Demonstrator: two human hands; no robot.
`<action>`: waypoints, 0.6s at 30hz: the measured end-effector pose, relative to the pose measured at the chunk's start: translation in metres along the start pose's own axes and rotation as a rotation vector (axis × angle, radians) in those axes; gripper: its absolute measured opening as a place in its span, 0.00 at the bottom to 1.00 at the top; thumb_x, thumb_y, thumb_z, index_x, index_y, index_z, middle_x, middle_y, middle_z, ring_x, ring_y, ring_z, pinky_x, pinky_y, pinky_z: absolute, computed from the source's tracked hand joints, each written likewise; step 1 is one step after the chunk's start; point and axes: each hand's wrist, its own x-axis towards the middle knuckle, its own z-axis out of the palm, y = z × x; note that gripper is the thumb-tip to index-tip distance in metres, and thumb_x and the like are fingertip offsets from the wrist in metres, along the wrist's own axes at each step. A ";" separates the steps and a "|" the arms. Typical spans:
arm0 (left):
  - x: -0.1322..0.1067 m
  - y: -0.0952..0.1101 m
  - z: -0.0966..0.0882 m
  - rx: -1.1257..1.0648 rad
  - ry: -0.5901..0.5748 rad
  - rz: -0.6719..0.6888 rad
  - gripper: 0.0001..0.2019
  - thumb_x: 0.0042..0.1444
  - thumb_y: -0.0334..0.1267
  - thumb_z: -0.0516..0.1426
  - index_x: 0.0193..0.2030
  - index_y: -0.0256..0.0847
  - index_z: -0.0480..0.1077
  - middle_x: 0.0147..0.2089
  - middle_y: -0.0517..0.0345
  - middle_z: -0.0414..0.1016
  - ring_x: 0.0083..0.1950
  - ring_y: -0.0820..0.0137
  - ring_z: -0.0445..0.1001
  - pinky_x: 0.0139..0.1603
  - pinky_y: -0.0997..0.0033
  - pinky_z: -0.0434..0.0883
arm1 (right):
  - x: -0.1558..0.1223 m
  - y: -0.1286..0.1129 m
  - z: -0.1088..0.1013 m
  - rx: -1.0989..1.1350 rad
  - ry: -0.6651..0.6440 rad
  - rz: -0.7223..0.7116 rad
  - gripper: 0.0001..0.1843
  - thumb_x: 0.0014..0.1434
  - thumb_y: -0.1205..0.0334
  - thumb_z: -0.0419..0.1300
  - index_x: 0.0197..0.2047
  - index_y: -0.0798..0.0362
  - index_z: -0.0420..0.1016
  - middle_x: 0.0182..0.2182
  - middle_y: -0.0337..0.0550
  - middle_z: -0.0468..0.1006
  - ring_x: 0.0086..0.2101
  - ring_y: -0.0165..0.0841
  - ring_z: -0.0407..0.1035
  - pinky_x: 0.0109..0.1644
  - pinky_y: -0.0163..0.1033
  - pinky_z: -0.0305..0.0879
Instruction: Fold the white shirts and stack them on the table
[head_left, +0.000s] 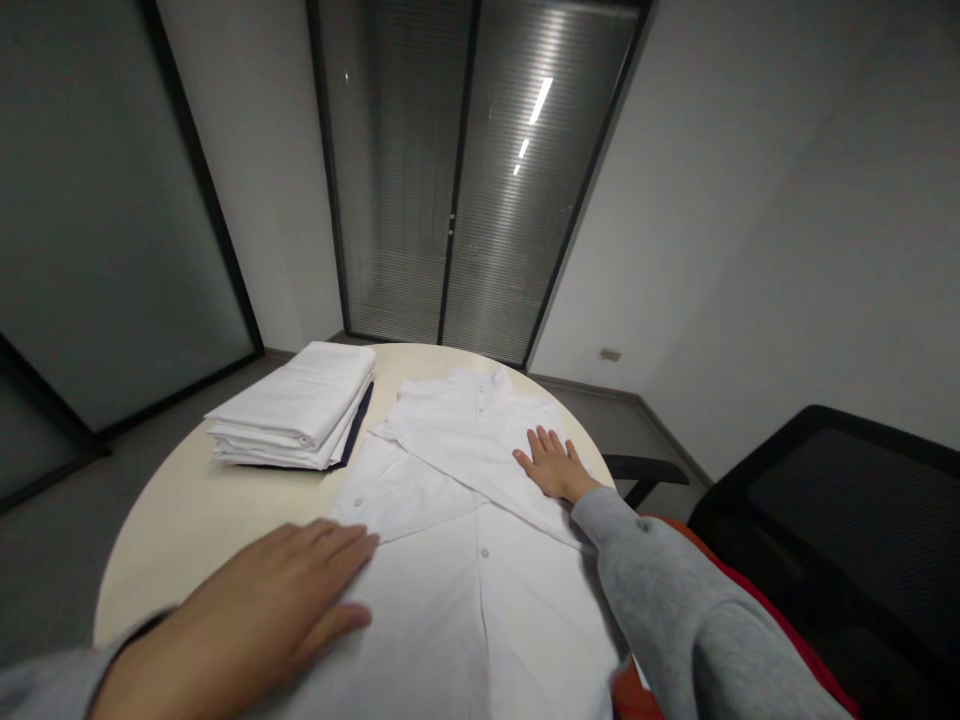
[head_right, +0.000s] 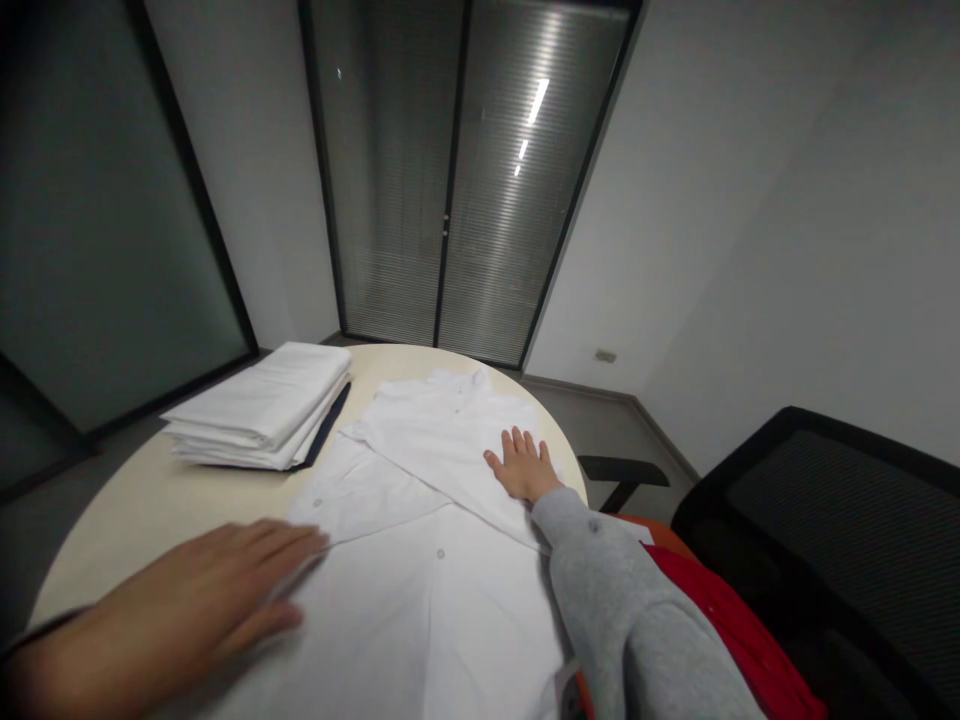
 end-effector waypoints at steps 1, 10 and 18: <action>0.029 0.000 -0.010 -0.008 -0.024 -0.035 0.23 0.67 0.57 0.54 0.64 0.55 0.73 0.61 0.52 0.80 0.57 0.54 0.79 0.58 0.54 0.73 | -0.004 -0.002 -0.001 -0.002 -0.010 -0.004 0.46 0.71 0.32 0.35 0.80 0.52 0.41 0.79 0.49 0.36 0.76 0.47 0.31 0.77 0.62 0.28; 0.296 -0.031 0.019 -0.054 -0.104 -0.338 0.17 0.69 0.37 0.50 0.58 0.38 0.74 0.62 0.37 0.76 0.63 0.49 0.72 0.60 0.50 0.69 | -0.023 -0.010 -0.016 -0.028 -0.064 -0.018 0.46 0.71 0.33 0.37 0.79 0.57 0.43 0.78 0.53 0.38 0.76 0.50 0.33 0.76 0.63 0.22; 0.349 -0.075 0.103 -0.149 0.096 -0.539 0.26 0.63 0.27 0.50 0.69 0.35 0.64 0.61 0.35 0.76 0.65 0.51 0.71 0.63 0.51 0.64 | 0.035 0.005 -0.066 0.015 0.061 -0.028 0.30 0.69 0.34 0.50 0.57 0.45 0.79 0.57 0.51 0.81 0.60 0.51 0.71 0.73 0.72 0.33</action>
